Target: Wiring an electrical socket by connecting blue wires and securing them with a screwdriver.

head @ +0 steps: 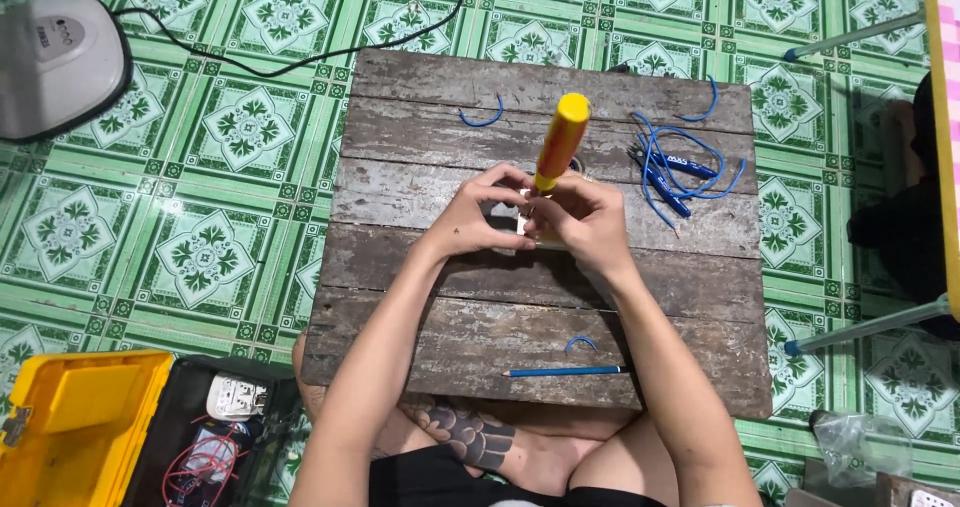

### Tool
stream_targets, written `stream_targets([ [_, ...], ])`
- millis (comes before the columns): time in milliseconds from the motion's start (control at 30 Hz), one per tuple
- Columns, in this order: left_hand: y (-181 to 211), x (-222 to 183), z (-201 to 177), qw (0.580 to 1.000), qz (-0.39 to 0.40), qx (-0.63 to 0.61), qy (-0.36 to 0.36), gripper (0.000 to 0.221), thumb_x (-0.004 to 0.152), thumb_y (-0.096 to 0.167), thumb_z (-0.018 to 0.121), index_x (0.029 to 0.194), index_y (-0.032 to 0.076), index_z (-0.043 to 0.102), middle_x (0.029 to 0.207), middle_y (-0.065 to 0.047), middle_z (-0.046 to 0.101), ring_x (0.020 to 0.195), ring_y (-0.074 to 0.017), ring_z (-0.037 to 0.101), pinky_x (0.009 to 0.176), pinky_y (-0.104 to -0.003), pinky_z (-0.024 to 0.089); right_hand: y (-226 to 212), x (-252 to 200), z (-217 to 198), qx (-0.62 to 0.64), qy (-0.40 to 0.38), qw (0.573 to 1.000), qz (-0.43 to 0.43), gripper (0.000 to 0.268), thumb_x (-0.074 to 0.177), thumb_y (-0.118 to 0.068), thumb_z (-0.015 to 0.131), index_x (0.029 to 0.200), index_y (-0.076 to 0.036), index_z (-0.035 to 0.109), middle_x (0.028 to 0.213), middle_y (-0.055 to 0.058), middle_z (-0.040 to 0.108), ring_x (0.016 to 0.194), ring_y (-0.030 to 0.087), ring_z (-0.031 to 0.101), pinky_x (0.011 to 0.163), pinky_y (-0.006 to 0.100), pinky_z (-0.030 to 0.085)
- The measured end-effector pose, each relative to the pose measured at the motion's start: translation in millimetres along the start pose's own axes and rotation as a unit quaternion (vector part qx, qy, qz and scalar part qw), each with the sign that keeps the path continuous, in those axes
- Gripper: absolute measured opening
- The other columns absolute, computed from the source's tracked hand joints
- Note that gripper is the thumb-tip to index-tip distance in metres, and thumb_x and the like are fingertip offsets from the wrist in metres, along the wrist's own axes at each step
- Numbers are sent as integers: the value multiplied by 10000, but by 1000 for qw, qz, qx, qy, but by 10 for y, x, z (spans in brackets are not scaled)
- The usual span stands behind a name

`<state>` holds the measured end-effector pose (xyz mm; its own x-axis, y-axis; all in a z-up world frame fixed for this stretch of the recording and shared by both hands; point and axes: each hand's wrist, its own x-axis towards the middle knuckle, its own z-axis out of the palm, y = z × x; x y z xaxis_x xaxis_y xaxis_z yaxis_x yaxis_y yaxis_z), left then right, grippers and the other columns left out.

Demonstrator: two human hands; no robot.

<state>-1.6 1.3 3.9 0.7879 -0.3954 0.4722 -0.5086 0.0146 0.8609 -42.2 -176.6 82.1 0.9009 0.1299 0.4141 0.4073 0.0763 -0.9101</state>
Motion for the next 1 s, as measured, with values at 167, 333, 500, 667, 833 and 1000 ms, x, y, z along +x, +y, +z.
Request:
stream_targets([
  [167,-58,1,7,1000,-8,-5,-6,406,585,146,995,931,98,789,1154,-52,701,999,-204,672,892,-331,548,160,-33,-88,20,-15,1000,15,132,858,133,780,934,39,728,666,137,701,592,151,683,595,314,602],
  [333,-68,-14,2,1000,-11,11,-3,401,581,136,983,939,132,800,1144,-34,693,979,-202,668,882,-330,554,272,-2,-146,11,-51,998,-18,116,905,145,718,980,60,743,669,149,705,580,161,691,566,320,597],
  [500,-67,-11,3,1000,-8,3,-3,394,584,127,984,927,110,790,1132,-42,695,982,-197,665,883,-330,548,330,5,-166,30,-56,997,-41,142,910,163,705,1025,82,720,701,160,685,622,209,726,577,378,620],
  [667,-16,-5,13,1000,-9,4,-1,387,581,122,975,916,97,783,1140,-61,695,989,-216,671,886,-348,550,315,11,-115,-60,-43,991,-111,119,838,121,803,917,33,791,685,120,687,668,160,629,615,319,567],
  [833,53,13,5,1000,2,4,0,360,591,108,961,898,95,773,1128,-66,704,991,-228,683,881,-355,558,204,-14,-81,1,-19,999,-39,91,847,131,784,869,45,763,616,110,685,575,151,688,554,297,588],
  [1000,-110,7,85,998,37,26,53,257,669,67,936,867,84,772,1060,-51,734,960,-209,703,861,-314,558,152,15,-90,8,-13,999,-32,109,810,140,811,810,44,761,616,121,667,562,166,704,506,303,569],
])
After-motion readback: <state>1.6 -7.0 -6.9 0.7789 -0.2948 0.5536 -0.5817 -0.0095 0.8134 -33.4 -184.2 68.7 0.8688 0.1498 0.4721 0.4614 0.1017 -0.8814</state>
